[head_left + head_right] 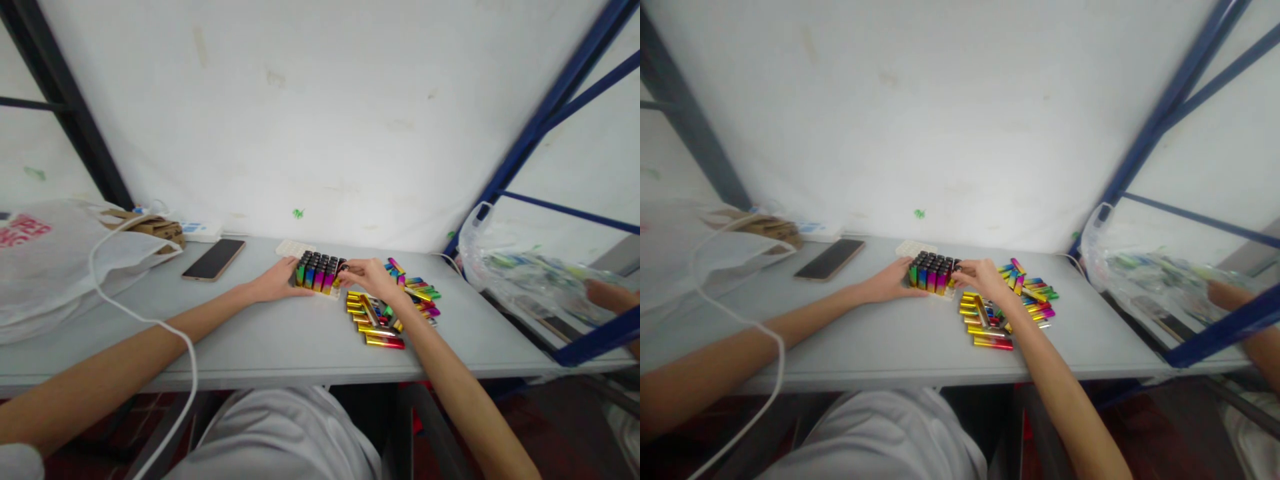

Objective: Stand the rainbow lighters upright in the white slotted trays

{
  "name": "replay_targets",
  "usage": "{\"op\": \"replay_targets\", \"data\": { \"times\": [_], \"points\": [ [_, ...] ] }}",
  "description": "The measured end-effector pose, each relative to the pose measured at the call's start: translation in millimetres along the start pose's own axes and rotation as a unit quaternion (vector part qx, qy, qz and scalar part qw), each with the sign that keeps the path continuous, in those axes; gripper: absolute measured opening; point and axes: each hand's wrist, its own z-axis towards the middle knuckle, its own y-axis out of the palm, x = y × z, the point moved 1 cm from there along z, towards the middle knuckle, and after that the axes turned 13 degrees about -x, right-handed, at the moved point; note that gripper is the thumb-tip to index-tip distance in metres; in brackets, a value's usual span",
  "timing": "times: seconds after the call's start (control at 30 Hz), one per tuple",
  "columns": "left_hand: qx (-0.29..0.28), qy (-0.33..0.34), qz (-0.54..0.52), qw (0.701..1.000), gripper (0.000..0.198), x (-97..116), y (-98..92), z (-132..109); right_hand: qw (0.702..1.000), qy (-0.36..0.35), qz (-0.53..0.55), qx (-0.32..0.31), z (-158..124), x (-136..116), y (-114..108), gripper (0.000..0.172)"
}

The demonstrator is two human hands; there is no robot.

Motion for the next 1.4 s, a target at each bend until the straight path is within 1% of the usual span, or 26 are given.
{"op": "replay_targets", "data": {
  "times": [0.13,0.23,0.33,0.5,0.7,0.8,0.87,0.97,1.1,1.17,1.23,1.3,1.4],
  "points": [
    [0.003,-0.003,0.001,1.000,0.097,1,0.4,0,0.999,-0.004,-0.037,0.003,-1,-6,-2,0.055],
    [0.005,-0.003,0.001,1.000,0.095,2,0.8,1,0.999,0.006,-0.050,0.007,-2,-6,-3,0.055],
    [0.004,-0.004,0.003,1.000,0.097,1,1.2,1,0.998,0.012,-0.057,0.014,-4,-6,-4,0.053],
    [0.000,-0.005,0.003,1.000,0.101,0,0.9,0,0.999,0.017,-0.026,0.023,-4,-4,-4,0.057],
    [0.010,0.004,-0.008,1.000,0.094,0,0.2,1,0.999,0.033,-0.009,0.043,1,2,0,0.062],
    [0.009,0.002,-0.007,1.000,0.093,1,-0.1,0,0.999,0.029,-0.007,0.035,2,2,3,0.064],
    [0.009,-0.002,-0.006,1.000,0.094,3,-0.3,0,0.999,0.021,-0.034,0.025,2,0,4,0.061],
    [0.007,-0.006,-0.004,1.000,0.094,5,-0.8,-1,0.990,0.021,-0.133,0.029,4,-4,5,0.050],
    [0.003,-0.010,-0.005,1.000,0.093,5,-1.4,-1,0.957,0.059,-0.284,0.029,6,-3,3,0.037],
    [-0.001,-0.010,-0.007,1.000,0.092,5,-1.8,-1,0.950,0.060,-0.307,0.011,5,-1,-1,0.035],
    [-0.001,-0.007,-0.011,1.000,0.092,6,-2.3,-1,0.959,0.053,-0.279,0.001,-1,3,-9,0.040],
    [0.002,-0.001,-0.015,1.000,0.090,6,-2.7,-1,0.970,0.048,-0.237,0.010,-10,6,-23,0.045],
    [0.006,0.002,-0.013,1.000,0.089,5,-2.9,-1,0.975,0.055,-0.213,0.026,-26,10,-48,0.042]
  ]
}}
